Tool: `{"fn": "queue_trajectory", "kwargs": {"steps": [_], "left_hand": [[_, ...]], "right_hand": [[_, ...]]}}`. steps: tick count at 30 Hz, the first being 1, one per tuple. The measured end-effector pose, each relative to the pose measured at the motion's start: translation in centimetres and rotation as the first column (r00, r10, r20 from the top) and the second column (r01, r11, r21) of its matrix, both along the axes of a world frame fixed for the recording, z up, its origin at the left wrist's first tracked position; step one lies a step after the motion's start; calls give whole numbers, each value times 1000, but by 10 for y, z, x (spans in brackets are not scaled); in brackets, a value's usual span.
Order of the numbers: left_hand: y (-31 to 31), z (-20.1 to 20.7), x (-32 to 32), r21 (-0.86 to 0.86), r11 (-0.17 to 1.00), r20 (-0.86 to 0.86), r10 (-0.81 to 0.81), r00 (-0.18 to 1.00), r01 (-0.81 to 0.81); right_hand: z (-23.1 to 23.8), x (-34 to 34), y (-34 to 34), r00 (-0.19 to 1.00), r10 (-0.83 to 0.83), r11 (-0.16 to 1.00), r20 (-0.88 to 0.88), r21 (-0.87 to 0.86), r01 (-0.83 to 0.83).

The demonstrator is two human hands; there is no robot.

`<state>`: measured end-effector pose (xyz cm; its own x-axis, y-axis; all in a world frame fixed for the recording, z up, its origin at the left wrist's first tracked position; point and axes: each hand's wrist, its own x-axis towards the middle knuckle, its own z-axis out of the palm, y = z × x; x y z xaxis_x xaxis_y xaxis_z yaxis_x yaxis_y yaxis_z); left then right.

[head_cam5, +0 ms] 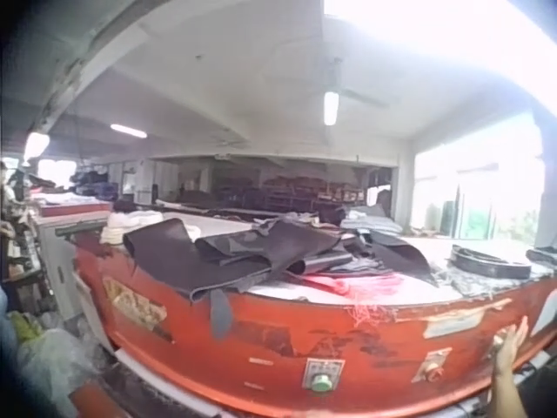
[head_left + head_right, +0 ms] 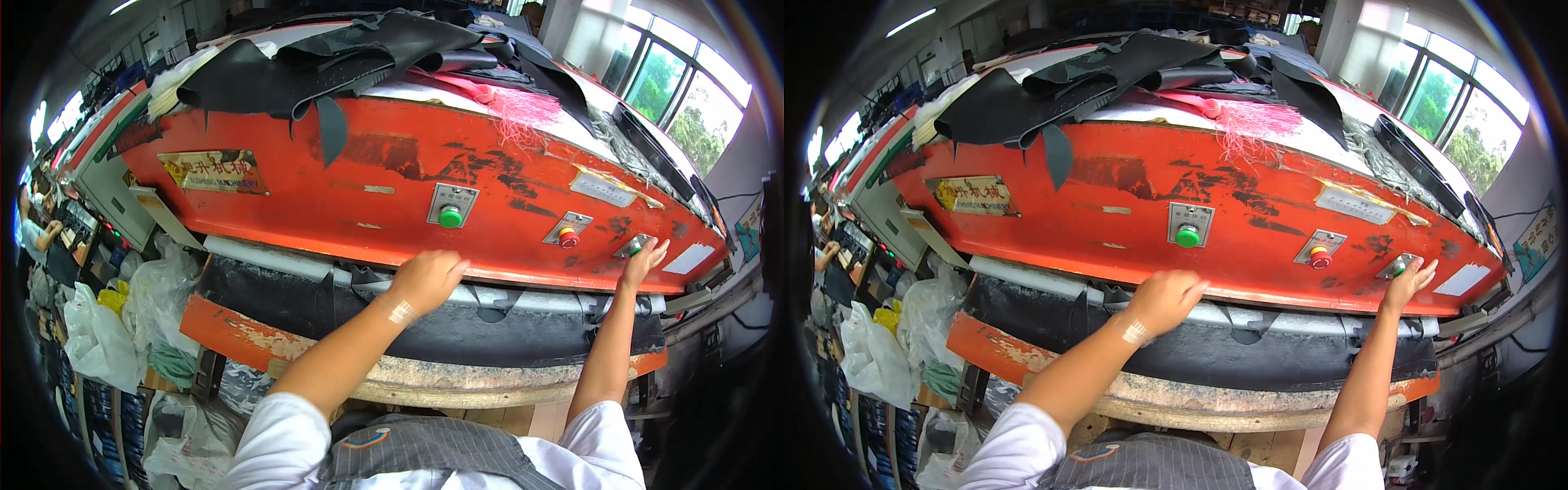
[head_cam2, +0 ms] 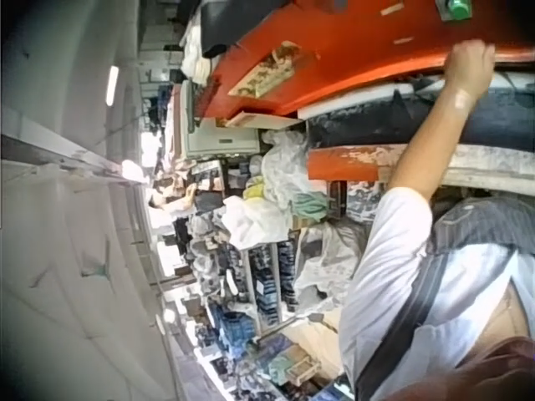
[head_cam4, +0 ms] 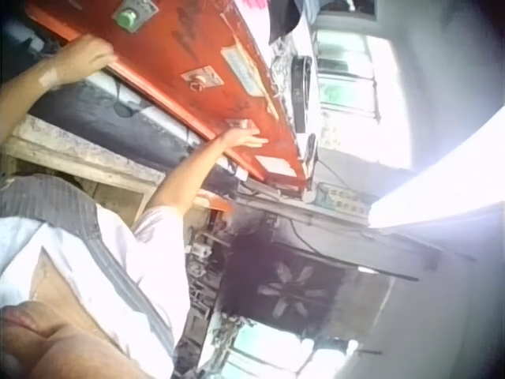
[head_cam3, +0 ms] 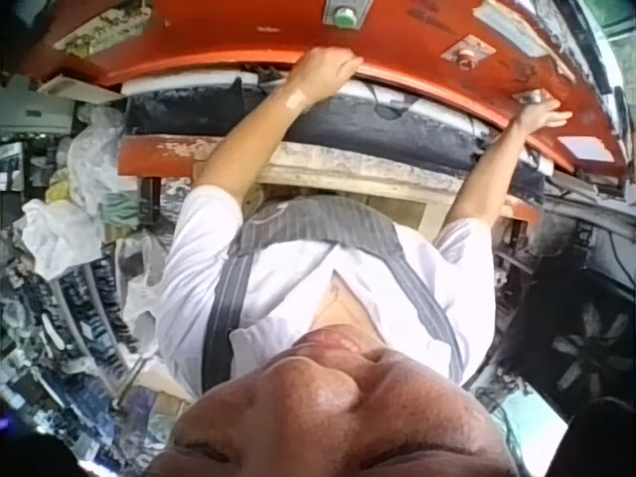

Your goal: Using a hydraulic die-cutting machine to cut shoe components from sheets of material.

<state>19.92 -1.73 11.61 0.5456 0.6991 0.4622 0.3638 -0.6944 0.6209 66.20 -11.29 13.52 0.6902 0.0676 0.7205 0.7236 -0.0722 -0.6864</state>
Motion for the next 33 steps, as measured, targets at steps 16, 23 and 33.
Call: {"fn": "queue_trajectory", "kwargs": {"steps": [16,23,33], "left_hand": [[-145,-113,-147,248,887,-311,453,835,-389],[-157,-93,-178,-179,964,-612,47,789,-196],[-31,-142,-164,104,994,-643,95,760,-37]], "right_hand": [[-103,-473,13,-58,993,-1,103,-487,-873],[-104,-431,65,250,968,154,-27,-723,-674],[-149,-446,183,29,997,72,66,-909,-410]]}}
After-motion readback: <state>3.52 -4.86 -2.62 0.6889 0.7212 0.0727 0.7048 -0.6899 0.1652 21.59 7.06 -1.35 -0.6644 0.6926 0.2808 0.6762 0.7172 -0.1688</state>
